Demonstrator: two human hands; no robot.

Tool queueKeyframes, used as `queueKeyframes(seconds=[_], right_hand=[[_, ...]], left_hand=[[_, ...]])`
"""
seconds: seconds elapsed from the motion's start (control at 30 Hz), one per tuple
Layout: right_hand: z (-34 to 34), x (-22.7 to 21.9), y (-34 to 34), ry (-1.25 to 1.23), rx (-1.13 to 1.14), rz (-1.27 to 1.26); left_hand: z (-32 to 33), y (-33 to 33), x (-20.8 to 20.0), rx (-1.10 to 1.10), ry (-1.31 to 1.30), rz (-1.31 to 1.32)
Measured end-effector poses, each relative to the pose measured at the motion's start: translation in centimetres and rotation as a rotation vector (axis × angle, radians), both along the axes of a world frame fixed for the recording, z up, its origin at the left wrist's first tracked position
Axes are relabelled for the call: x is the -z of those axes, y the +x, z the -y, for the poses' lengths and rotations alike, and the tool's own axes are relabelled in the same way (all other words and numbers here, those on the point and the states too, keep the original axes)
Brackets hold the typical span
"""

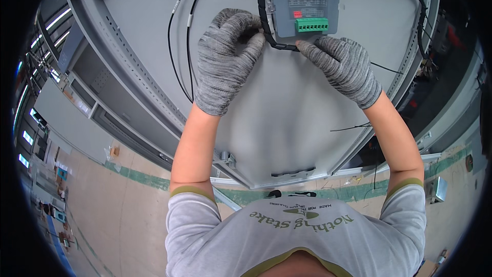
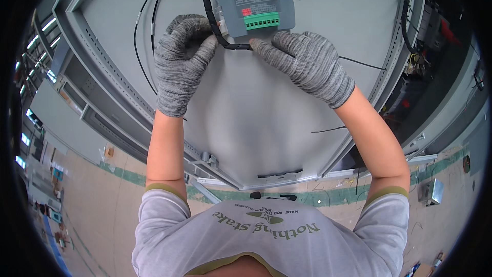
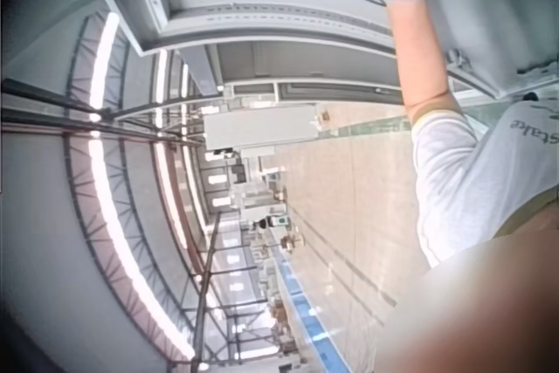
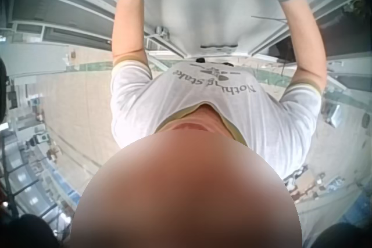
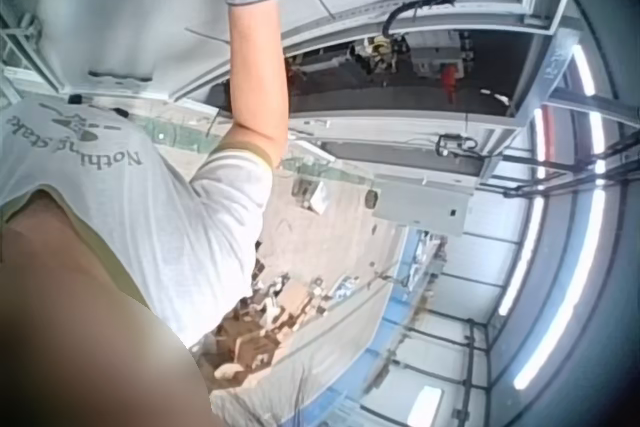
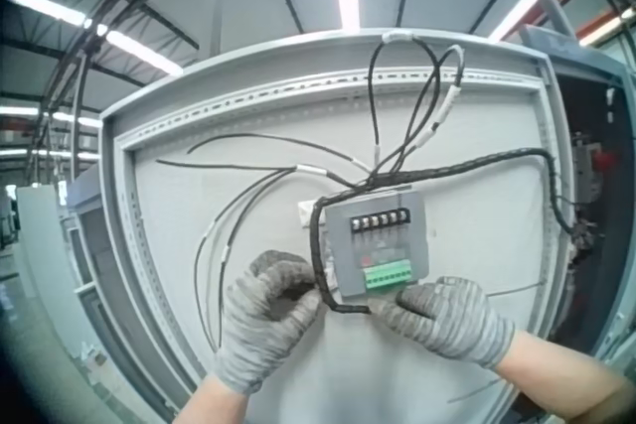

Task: The person routes and secures black cables inside an open electrical cabinet, attaches a small green terminal block, and applies white tape to the wiring. They then walk to a nearby box, retrieve additional tape, and return to continue securing the cables. Finally, they gather and remove small debris from the floor.

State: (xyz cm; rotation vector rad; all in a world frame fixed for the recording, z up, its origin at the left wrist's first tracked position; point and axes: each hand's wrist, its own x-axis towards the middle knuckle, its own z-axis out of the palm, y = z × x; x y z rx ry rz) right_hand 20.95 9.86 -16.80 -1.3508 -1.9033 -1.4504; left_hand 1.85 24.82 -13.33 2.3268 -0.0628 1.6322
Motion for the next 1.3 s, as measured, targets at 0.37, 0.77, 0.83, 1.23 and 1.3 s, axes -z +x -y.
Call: queueKeyframes(seconds=[0.37,0.77,0.83,1.23,1.3], right_hand=[[0.2,-0.2,0.2,-0.025,0.011,0.000],[0.5,-0.4,0.0,-0.046,0.051,-0.013],[0.5,-0.5,0.1,-0.032,0.042,0.003],[0.6,-0.6,0.4,-0.026,0.028,0.007],[0.6,-0.5,0.4,-0.020,0.023,0.010]], left_hand=[[0.5,-0.2,-0.4,-0.118,0.097,-0.048],[1.6,-0.3,-0.8,-0.310,0.174,-0.100],[1.7,-0.4,-0.9,-0.301,0.158,-0.106],[2.3,-0.2,-0.6,-0.592,0.383,-0.031],[3.0,0.1,-0.6,-0.612,0.358,0.002]])
